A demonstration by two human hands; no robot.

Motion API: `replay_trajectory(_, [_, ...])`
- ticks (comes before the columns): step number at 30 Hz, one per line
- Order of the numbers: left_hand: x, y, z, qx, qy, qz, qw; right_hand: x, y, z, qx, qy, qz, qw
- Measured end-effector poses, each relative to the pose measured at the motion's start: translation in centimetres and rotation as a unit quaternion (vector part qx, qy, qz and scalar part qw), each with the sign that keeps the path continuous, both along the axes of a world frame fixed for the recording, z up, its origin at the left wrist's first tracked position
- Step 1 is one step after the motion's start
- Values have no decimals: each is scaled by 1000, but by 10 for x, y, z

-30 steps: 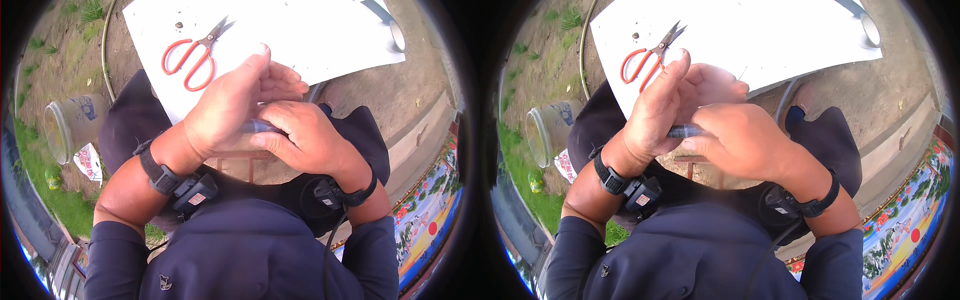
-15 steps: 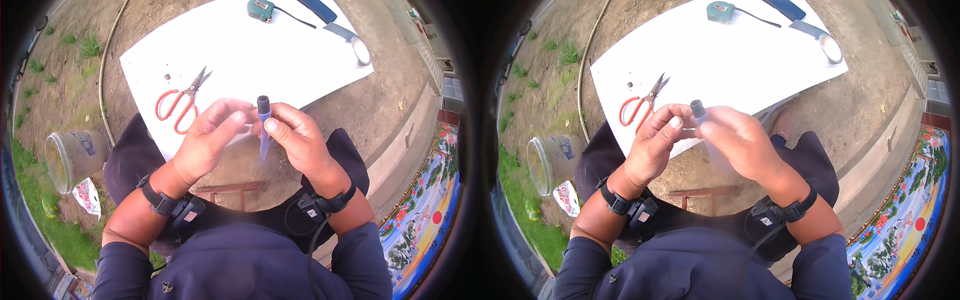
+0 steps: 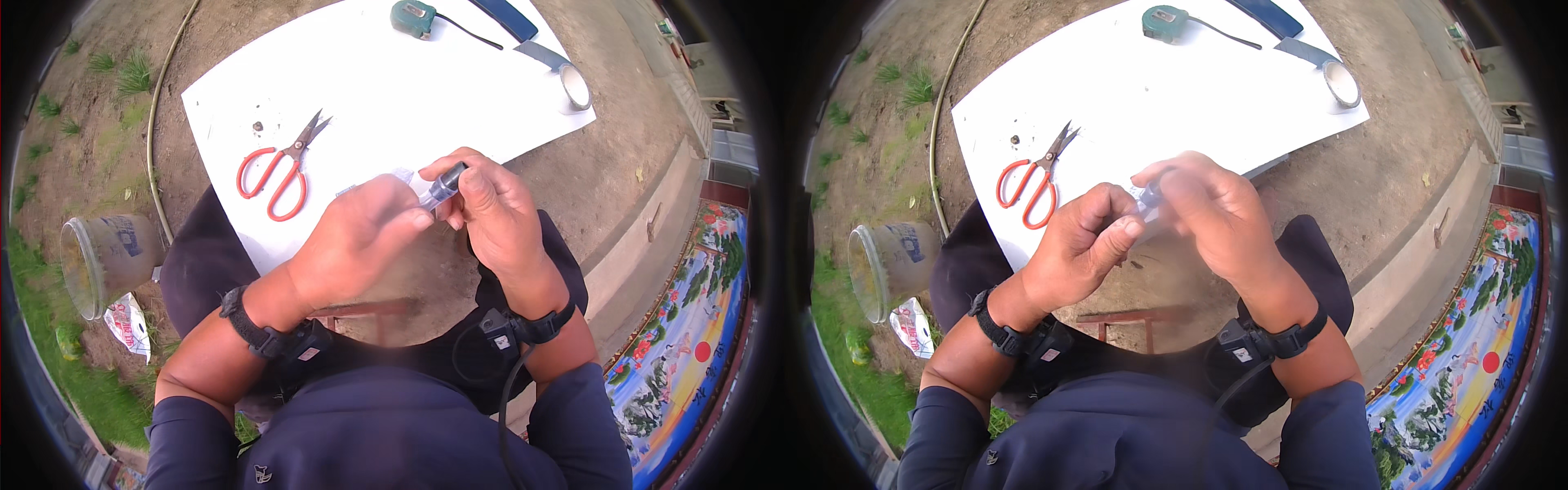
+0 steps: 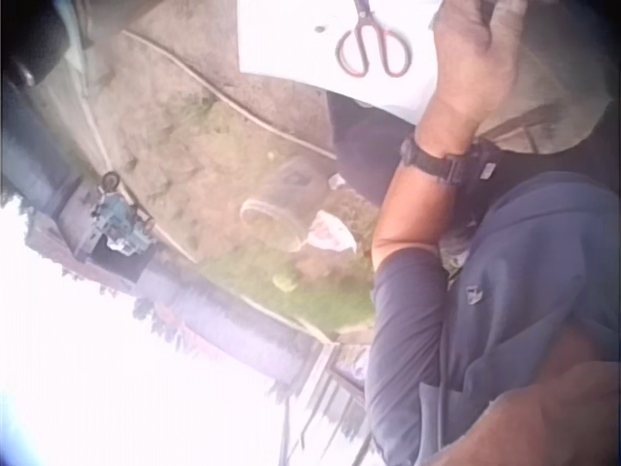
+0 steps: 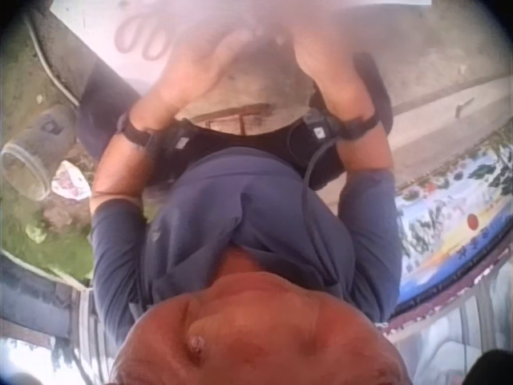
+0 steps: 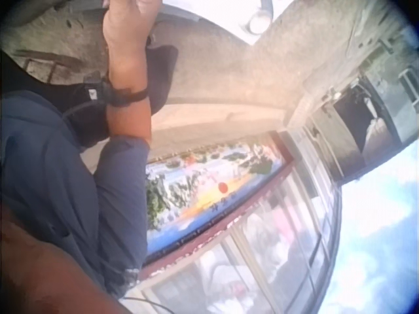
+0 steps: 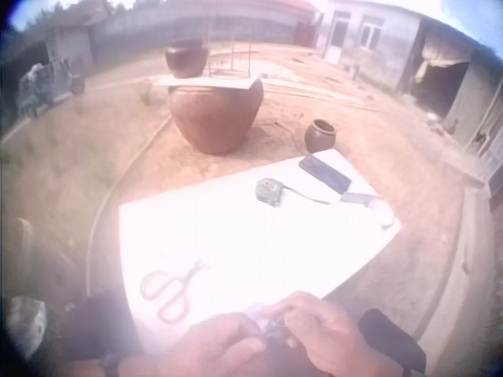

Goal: The person assembles a small water pump system by cutting a plastic tube with scissors, fitting a connector and a wooden handle onto the tube, and then attaching the tube to a blue submersible pump.

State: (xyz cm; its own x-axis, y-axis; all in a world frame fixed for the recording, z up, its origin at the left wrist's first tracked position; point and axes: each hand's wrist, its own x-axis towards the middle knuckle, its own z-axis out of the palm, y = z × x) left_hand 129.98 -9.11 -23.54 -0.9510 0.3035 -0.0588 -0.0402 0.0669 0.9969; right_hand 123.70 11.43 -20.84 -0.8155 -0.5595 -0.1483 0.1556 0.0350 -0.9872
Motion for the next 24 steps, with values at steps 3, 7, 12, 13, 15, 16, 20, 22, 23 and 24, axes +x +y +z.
replay_trajectory(3, [-1, 4, 5, 11, -30, 6, 999, 4, -7, 0, -57, -16, -52, 997])
replay_trajectory(7, [-8, 4, 23, 146, -159, -58, 975, -1, -2, -8, -107, 3, -41, 993])
replay_trajectory(12, [-9, 7, 23, 224, -224, -103, 943, -5, 2, -9, -146, -13, 12, 989])
replay_trajectory(13, [-9, 7, 22, 229, -228, -104, 941, -5, 2, -8, -145, -13, 12, 989])
replay_trajectory(15, [-9, 9, 19, 234, -232, -104, 938, -3, 1, -9, -199, -105, 22, 974])
replay_trajectory(16, [-8, 10, 17, 236, -240, -101, 936, 0, -4, -9, -200, -106, 23, 974])
replay_trajectory(20, [-5, 23, 24, 229, -192, -50, 953, 9, -16, -14, -368, -250, 21, 895])
replay_trajectory(22, [-5, 24, 21, 199, -142, -46, 968, 7, -16, -19, -394, -261, 31, 881])
replay_trajectory(23, [-5, 24, 18, 168, -92, -44, 980, 5, -16, -22, -404, -252, 56, 878])
replay_trajectory(24, [-5, 24, 13, 169, -92, -43, 980, 4, -17, -23, -413, -244, 80, 874])
